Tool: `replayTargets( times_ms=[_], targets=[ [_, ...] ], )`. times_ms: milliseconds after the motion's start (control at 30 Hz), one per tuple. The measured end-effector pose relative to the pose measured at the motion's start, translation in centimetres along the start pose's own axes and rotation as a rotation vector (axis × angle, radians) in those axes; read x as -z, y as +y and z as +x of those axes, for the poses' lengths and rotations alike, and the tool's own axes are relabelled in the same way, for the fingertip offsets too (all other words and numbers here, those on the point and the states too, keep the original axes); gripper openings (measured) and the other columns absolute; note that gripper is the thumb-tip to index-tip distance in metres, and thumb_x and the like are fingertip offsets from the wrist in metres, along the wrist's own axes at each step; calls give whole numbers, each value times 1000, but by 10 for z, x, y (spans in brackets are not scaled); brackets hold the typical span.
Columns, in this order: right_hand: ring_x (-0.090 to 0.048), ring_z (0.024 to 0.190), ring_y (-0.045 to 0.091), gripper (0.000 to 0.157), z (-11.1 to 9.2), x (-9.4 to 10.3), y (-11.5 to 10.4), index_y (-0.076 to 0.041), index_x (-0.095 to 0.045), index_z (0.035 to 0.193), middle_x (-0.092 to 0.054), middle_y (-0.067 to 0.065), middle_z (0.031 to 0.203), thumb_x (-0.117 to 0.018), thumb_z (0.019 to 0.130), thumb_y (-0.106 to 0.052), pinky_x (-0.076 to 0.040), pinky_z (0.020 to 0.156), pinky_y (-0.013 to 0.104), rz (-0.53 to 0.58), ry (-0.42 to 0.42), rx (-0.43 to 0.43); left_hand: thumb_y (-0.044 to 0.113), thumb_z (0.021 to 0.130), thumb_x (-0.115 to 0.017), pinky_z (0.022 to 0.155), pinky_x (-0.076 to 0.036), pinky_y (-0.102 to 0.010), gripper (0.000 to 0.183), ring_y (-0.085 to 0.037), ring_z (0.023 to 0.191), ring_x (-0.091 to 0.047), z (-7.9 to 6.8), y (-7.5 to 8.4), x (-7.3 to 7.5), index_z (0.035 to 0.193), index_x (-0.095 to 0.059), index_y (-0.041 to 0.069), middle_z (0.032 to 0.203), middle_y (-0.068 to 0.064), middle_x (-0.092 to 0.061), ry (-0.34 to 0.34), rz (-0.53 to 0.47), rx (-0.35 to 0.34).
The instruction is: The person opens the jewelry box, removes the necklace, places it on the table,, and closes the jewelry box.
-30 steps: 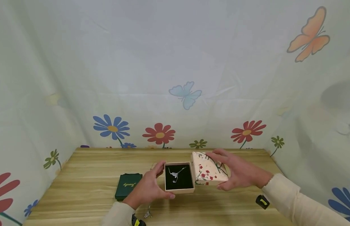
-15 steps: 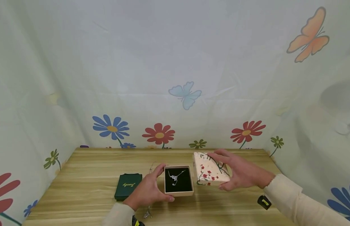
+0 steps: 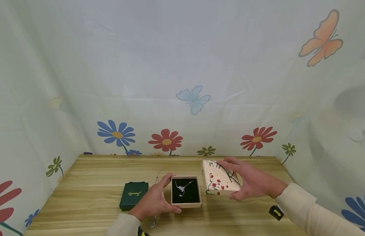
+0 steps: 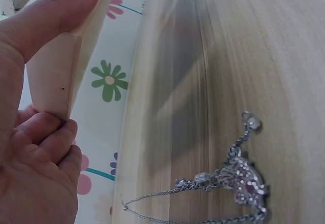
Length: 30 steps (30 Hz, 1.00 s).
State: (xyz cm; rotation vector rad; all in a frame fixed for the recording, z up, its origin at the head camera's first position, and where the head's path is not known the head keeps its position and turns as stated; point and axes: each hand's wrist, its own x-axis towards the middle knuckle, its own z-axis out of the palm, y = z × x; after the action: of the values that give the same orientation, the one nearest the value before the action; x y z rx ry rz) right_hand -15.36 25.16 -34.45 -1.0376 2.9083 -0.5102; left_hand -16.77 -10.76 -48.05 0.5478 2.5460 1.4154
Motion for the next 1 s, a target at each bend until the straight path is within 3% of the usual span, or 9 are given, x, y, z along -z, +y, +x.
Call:
replayTargets(
  times_ms=[200,467,767,1000],
  targets=[
    [-56,126,27,106,-2,-3,1,-26,-41,161,-46,8,157,-92,70,-50,-55,96,50,-2,-7,-15,38,64,-101,115,-35,-73,119,-45,153,-38,-1,-5,-2,160,-32,21,165,-15,-43,-22,-21,12],
    [-55,124,23,107,-3,-3,2,-25,-41,161,-46,6,156,-92,70,-48,-55,96,45,0,6,-3,35,66,-101,116,-37,-71,118,-44,152,-39,2,-10,-6,160,-31,14,162,-17,-46,-43,-22,-34],
    [-56,123,24,107,-3,-5,3,-23,-42,160,-48,8,155,-93,70,-45,-55,96,46,-7,17,17,38,65,-101,113,-42,-69,114,-32,132,-56,2,-14,-9,155,-34,17,144,-9,-63,-69,19,-47],
    [-56,123,22,107,-4,-6,4,-24,-42,160,-48,7,155,-94,69,-43,-55,96,43,-11,23,16,39,64,-101,107,-49,-62,118,-24,121,-58,2,-17,-12,157,-32,14,135,-3,-65,-97,39,-44]
  ],
)
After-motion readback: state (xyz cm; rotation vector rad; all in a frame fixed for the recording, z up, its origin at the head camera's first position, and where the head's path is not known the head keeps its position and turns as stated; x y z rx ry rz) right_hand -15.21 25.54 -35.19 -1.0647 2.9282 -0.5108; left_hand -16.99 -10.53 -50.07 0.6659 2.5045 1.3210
